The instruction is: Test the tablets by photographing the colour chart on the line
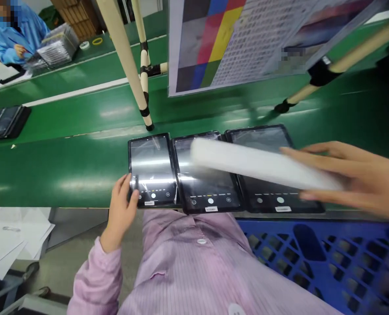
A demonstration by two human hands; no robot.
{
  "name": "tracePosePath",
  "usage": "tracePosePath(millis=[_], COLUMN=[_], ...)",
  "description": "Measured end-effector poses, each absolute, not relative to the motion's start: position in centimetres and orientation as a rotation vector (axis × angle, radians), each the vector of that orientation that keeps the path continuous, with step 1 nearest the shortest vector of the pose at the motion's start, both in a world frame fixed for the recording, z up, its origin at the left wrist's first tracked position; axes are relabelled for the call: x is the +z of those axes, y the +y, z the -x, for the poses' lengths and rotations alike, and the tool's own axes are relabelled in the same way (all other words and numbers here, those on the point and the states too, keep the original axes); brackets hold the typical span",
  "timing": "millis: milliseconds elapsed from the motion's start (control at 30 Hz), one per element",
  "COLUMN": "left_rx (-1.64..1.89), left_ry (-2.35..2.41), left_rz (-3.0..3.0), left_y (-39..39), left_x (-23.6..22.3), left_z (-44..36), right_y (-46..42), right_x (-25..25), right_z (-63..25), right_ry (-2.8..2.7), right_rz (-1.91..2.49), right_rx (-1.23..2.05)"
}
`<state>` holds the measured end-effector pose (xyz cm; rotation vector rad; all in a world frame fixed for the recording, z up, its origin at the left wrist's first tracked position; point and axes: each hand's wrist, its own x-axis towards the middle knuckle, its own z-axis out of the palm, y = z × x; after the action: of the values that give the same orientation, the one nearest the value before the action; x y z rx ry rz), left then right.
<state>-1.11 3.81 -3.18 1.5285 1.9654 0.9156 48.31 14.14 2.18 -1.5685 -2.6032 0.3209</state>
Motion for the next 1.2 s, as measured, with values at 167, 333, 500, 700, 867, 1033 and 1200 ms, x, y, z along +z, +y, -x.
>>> tracePosePath(millis=[167,333,500,700,867,1033,1200], left_rx=[0.496,0.473,0.564,0.489,0.594,0.494,0.337], left_ry=[1.947,2.071,2.109,1.963,1.736,1.444,1.221], left_rz=[-2.353,-2.344,-2.353,-2.423,-2.54,-2.642,-2.733], left_y=[-1.1,-2.2,-1.2,-1.0,0.2,3.2,5.6], left_x=[-3.0,-3.5,-3.6,-3.4,-2.5,-1.4,-0.9], left_z=[-2.4,-3.3,-2.7,-2.3,-3.1,-5.8,-9.0], right_y=[16.3,16.8,16.2,15.8,15.6,15.4,14.9], right_x=[-0.9,-2.9,-2.5,-2.2,-1.9,-1.6,-1.0], right_z=[-41.0,-39.8,-39.8,-39.5,-39.4,-39.2,-42.4], right_ry=[-2.827,-2.822,-2.819,-2.798,-2.789,-2.799,-2.769], right_rz=[1.151,1.215,1.221,1.335,1.339,1.254,1.398], right_rx=[-0.063,-0.22,-0.106,0.059,0.046,-0.026,0.067])
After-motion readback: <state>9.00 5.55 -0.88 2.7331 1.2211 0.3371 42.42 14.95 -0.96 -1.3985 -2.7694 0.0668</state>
